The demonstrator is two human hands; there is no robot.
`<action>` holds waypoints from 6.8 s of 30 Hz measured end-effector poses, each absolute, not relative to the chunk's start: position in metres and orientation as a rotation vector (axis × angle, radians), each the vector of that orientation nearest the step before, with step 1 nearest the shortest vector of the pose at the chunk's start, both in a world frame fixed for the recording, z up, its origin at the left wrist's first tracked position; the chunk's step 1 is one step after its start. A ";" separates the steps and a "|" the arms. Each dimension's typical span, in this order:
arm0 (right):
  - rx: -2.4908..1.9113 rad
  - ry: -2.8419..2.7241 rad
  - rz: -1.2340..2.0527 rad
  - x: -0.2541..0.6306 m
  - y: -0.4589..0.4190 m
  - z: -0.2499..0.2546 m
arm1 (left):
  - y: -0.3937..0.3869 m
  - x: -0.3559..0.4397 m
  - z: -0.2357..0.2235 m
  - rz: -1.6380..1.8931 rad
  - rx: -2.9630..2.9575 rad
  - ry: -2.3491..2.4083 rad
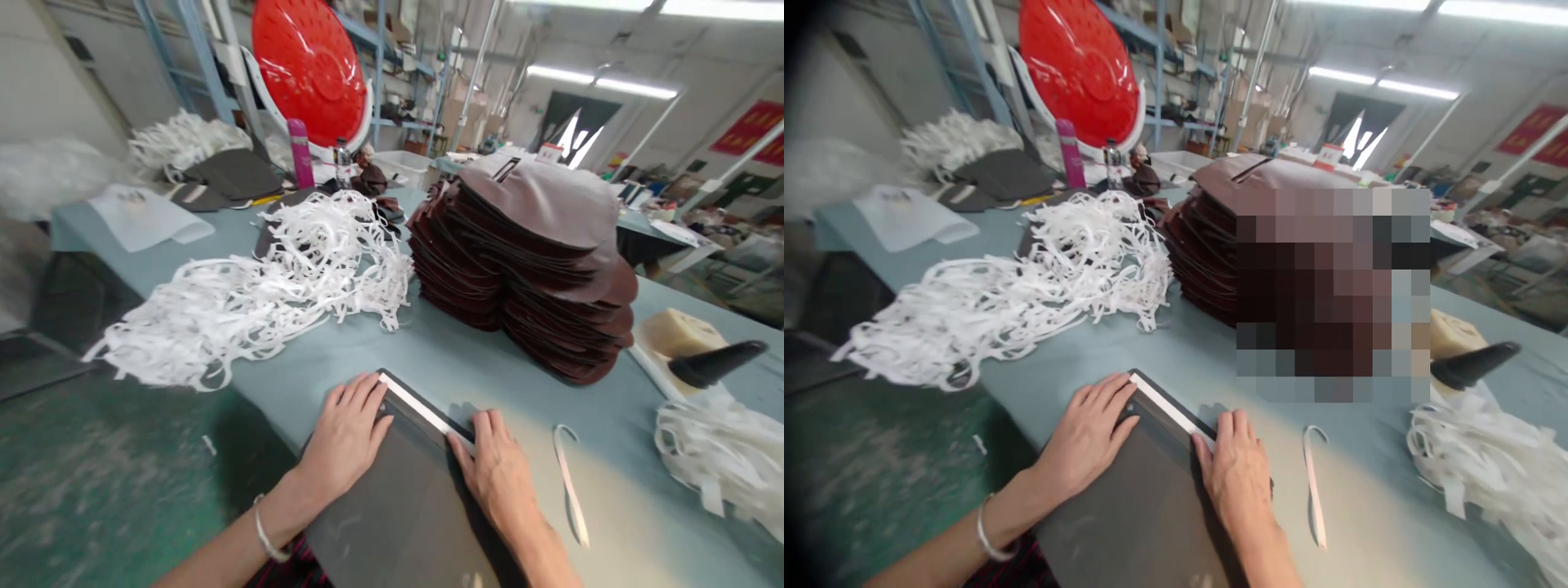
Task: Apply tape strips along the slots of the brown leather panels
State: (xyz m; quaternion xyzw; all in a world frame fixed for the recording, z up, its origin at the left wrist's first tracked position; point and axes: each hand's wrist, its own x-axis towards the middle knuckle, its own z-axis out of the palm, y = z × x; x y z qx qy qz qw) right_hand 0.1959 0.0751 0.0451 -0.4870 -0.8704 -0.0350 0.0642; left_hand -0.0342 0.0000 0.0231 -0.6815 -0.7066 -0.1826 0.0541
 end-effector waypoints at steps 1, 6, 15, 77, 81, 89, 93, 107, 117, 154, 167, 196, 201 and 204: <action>-1.525 -2.635 -0.099 0.192 0.078 0.047 | -0.002 -0.034 0.023 -0.583 -2.061 -2.161; -1.411 -2.643 0.131 0.146 0.089 0.047 | -0.005 -0.033 0.028 -0.672 -2.051 -2.213; -0.994 -2.519 0.345 0.090 0.093 0.024 | 0.003 -0.042 0.031 -0.761 -2.106 -2.280; -1.244 -2.728 -0.236 0.258 0.028 0.038 | 0.024 -0.044 0.017 -0.626 -2.270 -1.999; -1.375 -2.625 -0.151 0.279 0.042 0.042 | 0.021 -0.041 0.019 -0.616 -2.244 -2.025; -1.967 -2.154 -0.257 0.330 0.067 0.026 | 0.023 -0.041 0.012 -0.671 -2.223 -1.971; -2.044 -2.080 -0.112 0.331 0.074 0.030 | 0.024 -0.041 0.015 -0.725 -2.205 -1.958; -1.266 -2.233 0.848 0.222 -0.001 0.065 | -0.017 0.014 0.069 -0.918 -2.932 -2.110; -1.496 -2.162 0.829 0.230 -0.006 0.044 | -0.016 -0.042 0.056 -0.933 -2.489 -2.716; -1.968 -1.889 0.924 0.241 0.001 0.038 | 0.020 -0.043 0.053 -0.609 -2.107 -3.036; -1.925 -1.772 1.053 0.238 0.003 0.047 | -0.015 -0.024 0.024 -0.684 -2.182 -2.131; -1.177 -2.573 0.349 0.185 0.029 0.048 | -0.022 -0.033 0.030 -0.641 -2.006 -2.257; -1.015 -2.482 0.337 0.181 0.034 0.029 | -0.001 -0.051 0.035 -0.701 -1.932 -2.570; -1.029 -2.465 0.336 0.184 0.035 0.026 | 0.005 -0.058 0.057 -0.962 -2.118 -2.726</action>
